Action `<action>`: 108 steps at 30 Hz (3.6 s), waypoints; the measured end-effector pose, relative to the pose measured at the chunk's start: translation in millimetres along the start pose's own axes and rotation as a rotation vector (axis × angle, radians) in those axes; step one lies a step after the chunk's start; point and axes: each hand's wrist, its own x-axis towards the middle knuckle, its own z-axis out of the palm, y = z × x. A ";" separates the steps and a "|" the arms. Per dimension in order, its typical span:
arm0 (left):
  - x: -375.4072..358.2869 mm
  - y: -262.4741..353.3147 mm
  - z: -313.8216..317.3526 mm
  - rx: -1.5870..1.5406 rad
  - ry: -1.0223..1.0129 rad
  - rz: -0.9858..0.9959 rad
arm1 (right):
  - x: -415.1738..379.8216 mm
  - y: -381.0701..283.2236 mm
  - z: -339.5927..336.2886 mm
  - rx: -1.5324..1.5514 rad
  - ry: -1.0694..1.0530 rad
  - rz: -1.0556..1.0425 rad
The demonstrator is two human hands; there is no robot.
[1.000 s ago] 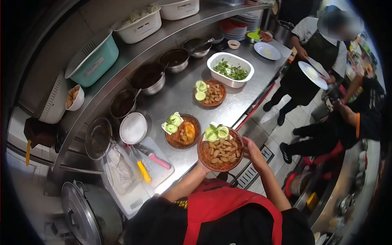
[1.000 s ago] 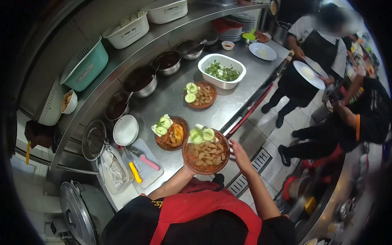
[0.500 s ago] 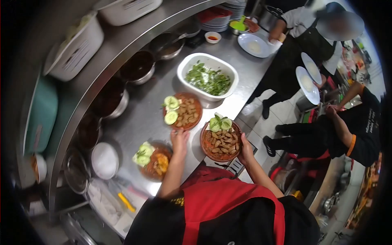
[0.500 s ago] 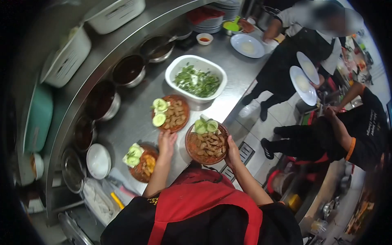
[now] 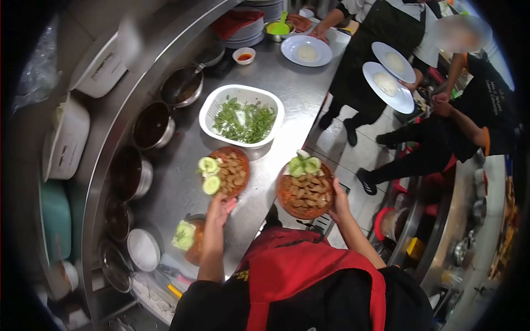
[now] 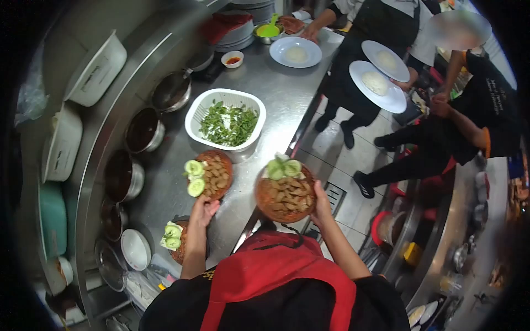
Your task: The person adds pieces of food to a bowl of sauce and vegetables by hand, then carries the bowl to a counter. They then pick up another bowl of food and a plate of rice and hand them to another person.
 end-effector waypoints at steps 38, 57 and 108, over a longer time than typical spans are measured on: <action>-316.1 -491.1 701.3 1.189 -1.700 -0.786 | -596.6 -260.7 -406.0 0.618 1.239 -1.595; -591.7 -690.9 1033.3 0.755 -1.891 -0.658 | -773.3 -651.6 -672.1 0.459 1.220 -1.521; -738.5 -829.0 1344.6 0.475 -1.929 -0.631 | -896.4 -771.4 -931.5 0.533 2.018 -1.513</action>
